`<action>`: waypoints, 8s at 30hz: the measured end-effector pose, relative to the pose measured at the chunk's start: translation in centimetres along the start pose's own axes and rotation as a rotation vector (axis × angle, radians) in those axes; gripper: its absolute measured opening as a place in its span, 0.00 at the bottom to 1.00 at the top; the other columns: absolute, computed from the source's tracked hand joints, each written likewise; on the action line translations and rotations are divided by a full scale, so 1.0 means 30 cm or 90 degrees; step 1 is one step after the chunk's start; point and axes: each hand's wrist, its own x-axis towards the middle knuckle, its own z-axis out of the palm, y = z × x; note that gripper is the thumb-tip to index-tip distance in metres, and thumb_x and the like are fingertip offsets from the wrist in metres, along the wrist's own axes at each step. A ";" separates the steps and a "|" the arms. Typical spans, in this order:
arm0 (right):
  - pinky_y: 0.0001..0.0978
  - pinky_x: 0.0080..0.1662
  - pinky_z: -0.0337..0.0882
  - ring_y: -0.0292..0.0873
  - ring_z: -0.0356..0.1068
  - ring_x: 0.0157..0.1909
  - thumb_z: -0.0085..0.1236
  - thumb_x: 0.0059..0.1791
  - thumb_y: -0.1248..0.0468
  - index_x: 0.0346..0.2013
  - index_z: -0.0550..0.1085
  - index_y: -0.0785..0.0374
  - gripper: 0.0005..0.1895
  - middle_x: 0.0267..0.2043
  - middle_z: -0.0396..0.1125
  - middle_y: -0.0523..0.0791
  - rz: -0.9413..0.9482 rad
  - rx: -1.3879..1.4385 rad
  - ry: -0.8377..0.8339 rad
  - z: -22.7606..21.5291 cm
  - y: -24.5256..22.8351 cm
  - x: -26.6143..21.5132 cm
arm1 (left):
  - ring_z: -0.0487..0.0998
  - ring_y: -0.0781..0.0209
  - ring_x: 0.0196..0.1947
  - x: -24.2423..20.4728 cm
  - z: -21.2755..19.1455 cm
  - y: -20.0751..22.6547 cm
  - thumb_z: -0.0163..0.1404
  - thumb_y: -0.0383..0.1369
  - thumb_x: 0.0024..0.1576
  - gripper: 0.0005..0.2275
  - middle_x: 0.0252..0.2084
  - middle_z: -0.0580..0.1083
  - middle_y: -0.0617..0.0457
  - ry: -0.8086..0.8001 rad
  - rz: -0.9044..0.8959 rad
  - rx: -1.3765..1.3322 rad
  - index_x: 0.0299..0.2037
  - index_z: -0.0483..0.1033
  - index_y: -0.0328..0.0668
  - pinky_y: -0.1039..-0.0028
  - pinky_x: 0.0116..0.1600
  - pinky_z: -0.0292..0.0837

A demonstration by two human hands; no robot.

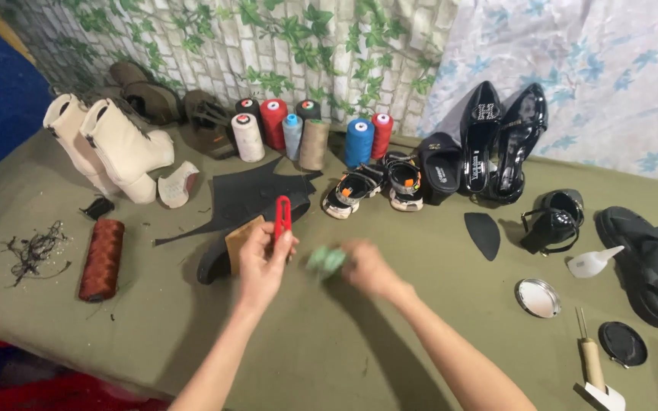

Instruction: The person cleans a black high-heeled shoe using a green cloth, wiping the upper, heel, and sole. They then place the shoe on the table and pick up a shoe sole piece to wipe it with the same cloth.

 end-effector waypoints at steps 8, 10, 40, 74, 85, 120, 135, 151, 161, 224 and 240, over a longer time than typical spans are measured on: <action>0.50 0.69 0.59 0.57 0.57 0.72 0.41 0.55 0.59 0.68 0.63 0.60 0.26 0.68 0.59 0.54 0.365 0.442 0.255 0.024 -0.232 0.000 | 0.80 0.65 0.27 0.063 -0.009 0.085 0.55 0.29 0.62 0.06 0.31 0.81 0.45 0.007 0.012 -0.045 0.43 0.75 0.34 0.78 0.33 0.79; 0.49 0.55 0.64 0.59 0.62 0.56 0.50 0.44 0.64 0.54 0.67 0.64 0.23 0.55 0.63 0.55 0.012 0.203 0.185 0.264 -0.175 -0.071 | 0.77 0.66 0.28 0.061 0.004 0.144 0.54 0.32 0.62 0.06 0.32 0.79 0.48 -0.005 -0.008 -0.040 0.40 0.73 0.38 0.78 0.33 0.74; 0.47 0.54 0.67 0.51 0.60 0.58 0.40 0.47 0.67 0.59 0.71 0.39 0.28 0.58 0.61 0.41 0.202 -0.263 -0.048 -0.207 0.324 0.039 | 0.79 0.58 0.32 -0.170 0.184 -0.312 0.50 0.37 0.61 0.07 0.34 0.80 0.55 0.111 -0.143 0.247 0.41 0.74 0.45 0.68 0.42 0.70; 0.57 0.33 0.65 0.61 0.60 0.41 0.44 0.41 0.77 0.49 0.70 0.52 0.25 0.45 0.60 0.51 0.198 -0.387 0.350 -0.276 0.722 -0.182 | 0.78 0.59 0.29 -0.171 0.209 -0.307 0.52 0.37 0.61 0.07 0.32 0.81 0.54 0.115 -0.141 0.271 0.42 0.75 0.44 0.69 0.41 0.72; 0.44 0.55 0.66 0.46 0.59 0.59 0.45 0.40 0.79 0.58 0.64 0.46 0.36 0.57 0.60 0.41 0.337 -0.228 0.022 -0.022 0.579 -1.471 | 0.80 0.61 0.33 -0.185 0.193 -0.389 0.54 0.35 0.63 0.06 0.34 0.81 0.52 0.124 -0.054 0.269 0.45 0.74 0.44 0.72 0.47 0.72; 0.33 0.45 0.72 0.36 0.72 0.45 0.55 0.48 0.62 0.56 0.75 0.37 0.22 0.44 0.69 0.35 0.450 -0.148 0.136 -0.202 0.199 -1.447 | 0.76 0.58 0.29 -0.204 0.195 -0.383 0.54 0.34 0.62 0.06 0.32 0.78 0.52 0.114 -0.031 0.297 0.42 0.75 0.41 0.68 0.41 0.71; 0.65 0.64 0.59 0.64 0.46 0.73 0.62 0.48 0.45 0.74 0.52 0.45 0.44 0.76 0.43 0.56 0.494 -0.304 0.250 -0.419 0.686 -0.753 | 0.78 0.57 0.32 -0.190 0.196 -0.382 0.55 0.34 0.61 0.07 0.36 0.80 0.50 0.116 -0.060 0.318 0.44 0.76 0.40 0.67 0.44 0.72; 0.55 0.63 0.69 0.56 0.61 0.64 0.63 0.48 0.48 0.68 0.65 0.49 0.35 0.62 0.63 0.53 0.562 -0.168 0.320 -0.637 0.639 -0.899 | 0.77 0.59 0.32 -0.195 0.207 -0.374 0.55 0.33 0.62 0.06 0.34 0.79 0.52 0.105 -0.070 0.328 0.43 0.76 0.41 0.68 0.43 0.71; 0.62 0.64 0.55 0.65 0.51 0.71 0.58 0.44 0.37 0.74 0.56 0.57 0.50 0.72 0.54 0.58 0.473 -0.170 0.506 -0.655 0.860 -1.031 | 0.79 0.58 0.35 -0.195 0.203 -0.383 0.55 0.31 0.63 0.07 0.39 0.80 0.46 0.097 -0.064 0.276 0.45 0.75 0.36 0.70 0.46 0.73; 0.56 0.53 0.71 0.60 0.64 0.59 0.47 0.52 0.48 0.57 0.75 0.47 0.21 0.59 0.66 0.51 0.674 -0.409 0.445 -0.390 0.797 -1.415 | 0.75 0.62 0.33 -0.204 0.206 -0.356 0.54 0.32 0.63 0.06 0.36 0.78 0.51 0.091 -0.081 0.281 0.45 0.75 0.38 0.71 0.45 0.71; 0.49 0.41 0.68 0.52 0.72 0.47 0.49 0.53 0.43 0.45 0.74 0.56 0.21 0.44 0.74 0.44 0.661 -0.155 0.370 -0.342 0.542 -1.183 | 0.82 0.61 0.34 -0.199 0.358 -0.357 0.54 0.28 0.63 0.05 0.37 0.80 0.43 0.143 -0.107 0.099 0.45 0.73 0.38 0.74 0.43 0.78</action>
